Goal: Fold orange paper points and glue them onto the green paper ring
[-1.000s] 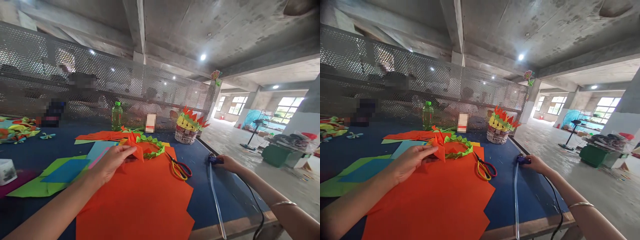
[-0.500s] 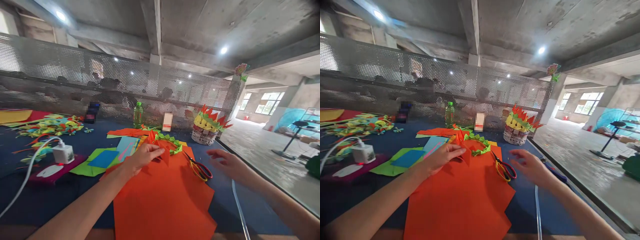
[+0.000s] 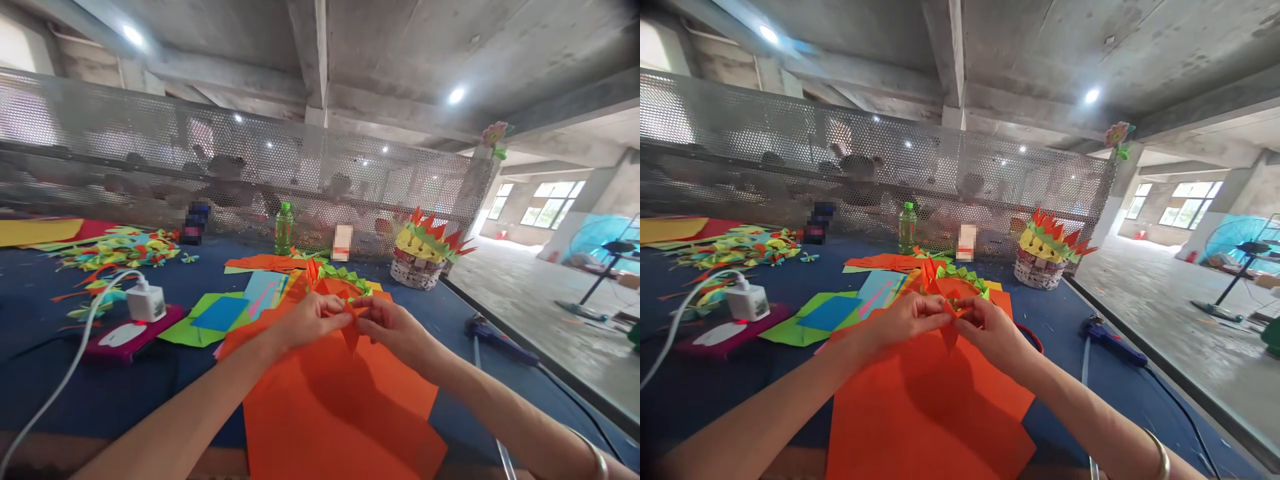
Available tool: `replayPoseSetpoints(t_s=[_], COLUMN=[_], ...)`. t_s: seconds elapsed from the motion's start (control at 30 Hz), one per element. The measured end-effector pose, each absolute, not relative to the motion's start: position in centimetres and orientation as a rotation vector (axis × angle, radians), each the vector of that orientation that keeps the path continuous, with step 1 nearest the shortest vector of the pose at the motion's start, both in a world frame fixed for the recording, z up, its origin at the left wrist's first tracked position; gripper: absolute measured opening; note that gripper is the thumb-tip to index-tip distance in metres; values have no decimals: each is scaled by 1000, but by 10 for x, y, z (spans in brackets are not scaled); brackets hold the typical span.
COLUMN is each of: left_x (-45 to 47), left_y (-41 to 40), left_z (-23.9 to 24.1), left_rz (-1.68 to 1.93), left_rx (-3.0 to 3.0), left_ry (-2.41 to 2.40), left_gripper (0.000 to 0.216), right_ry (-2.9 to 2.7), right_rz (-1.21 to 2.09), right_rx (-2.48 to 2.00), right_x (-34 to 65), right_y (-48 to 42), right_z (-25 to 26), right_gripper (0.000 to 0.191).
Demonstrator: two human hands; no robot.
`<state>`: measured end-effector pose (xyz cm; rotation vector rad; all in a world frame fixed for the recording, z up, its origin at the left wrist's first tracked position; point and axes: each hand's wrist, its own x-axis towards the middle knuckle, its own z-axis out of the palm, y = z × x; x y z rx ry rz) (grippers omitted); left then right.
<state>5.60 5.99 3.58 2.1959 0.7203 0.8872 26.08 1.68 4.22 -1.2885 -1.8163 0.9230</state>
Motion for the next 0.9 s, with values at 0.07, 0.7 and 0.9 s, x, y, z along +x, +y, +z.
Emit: replayPoseSetpoints(t_s=[0.07, 0.7, 0.9], left_x=[56, 51, 51], left_y=[62, 75, 87], left_z=[35, 32, 38], left_rz=[842, 905, 1043], left_rx=[2196, 2090, 2121], left_ry=[698, 877, 1117], left_gripper=[30, 28, 32], right_ry=[-1790, -1613, -1511], right_rz=[970, 1054, 1038], right_rx=[-1285, -1277, -1301], right_x=[263, 289, 314], right_y=[18, 14, 3], right_z=[41, 28, 37], right_gripper=[47, 48, 54])
